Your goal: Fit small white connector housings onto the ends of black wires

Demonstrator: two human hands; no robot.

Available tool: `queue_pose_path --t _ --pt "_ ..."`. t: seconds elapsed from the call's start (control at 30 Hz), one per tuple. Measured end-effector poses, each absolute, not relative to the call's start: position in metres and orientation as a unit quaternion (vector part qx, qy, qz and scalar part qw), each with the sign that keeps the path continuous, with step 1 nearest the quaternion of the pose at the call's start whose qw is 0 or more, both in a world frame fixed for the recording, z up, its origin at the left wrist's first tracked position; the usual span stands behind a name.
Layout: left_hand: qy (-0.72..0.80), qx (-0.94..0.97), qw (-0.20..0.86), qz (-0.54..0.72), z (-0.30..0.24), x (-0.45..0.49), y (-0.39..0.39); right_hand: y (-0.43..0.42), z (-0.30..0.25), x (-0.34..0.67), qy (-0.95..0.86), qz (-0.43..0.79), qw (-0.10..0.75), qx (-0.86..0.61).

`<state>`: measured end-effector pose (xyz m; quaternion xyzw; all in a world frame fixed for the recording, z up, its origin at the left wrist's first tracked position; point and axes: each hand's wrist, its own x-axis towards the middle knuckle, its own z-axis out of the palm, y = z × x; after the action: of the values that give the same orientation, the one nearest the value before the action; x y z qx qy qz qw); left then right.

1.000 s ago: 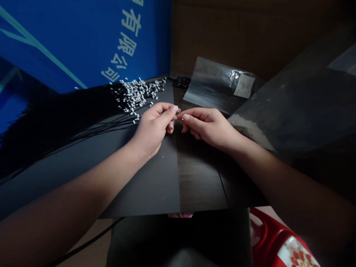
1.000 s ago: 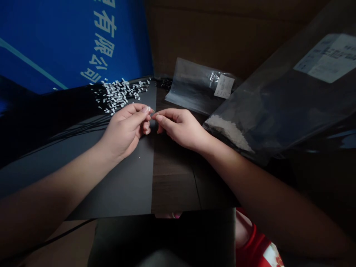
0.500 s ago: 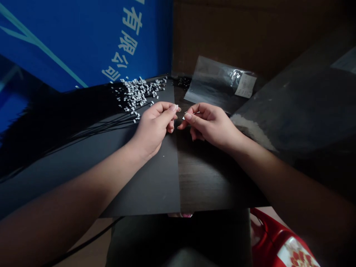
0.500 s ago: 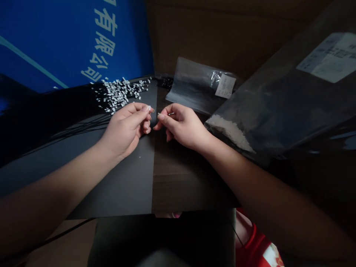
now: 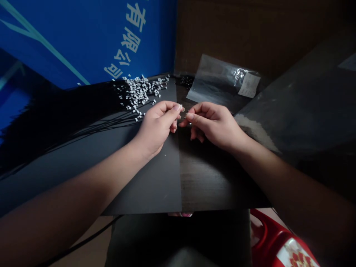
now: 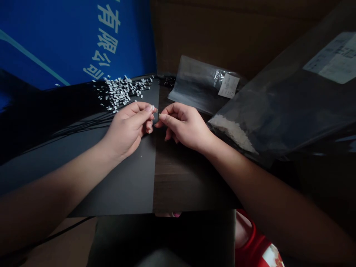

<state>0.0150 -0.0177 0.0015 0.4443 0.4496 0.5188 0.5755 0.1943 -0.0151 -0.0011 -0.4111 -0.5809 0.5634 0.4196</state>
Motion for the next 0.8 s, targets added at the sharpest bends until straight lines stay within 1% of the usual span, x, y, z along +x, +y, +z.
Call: queue_pose_path --t 0.57,0.8 --pt "0.437 0.470 0.563 0.520 -0.0048 0.0147 -0.0173 -0.0153 0.0005 0.1939 -0.580 0.571 0.423 -0.397" --pt "0.433 0.478 0.560 0.520 -0.0054 0.0147 -0.0178 -0.0153 -0.0004 0.1936 -0.591 0.550 0.427 -0.406"
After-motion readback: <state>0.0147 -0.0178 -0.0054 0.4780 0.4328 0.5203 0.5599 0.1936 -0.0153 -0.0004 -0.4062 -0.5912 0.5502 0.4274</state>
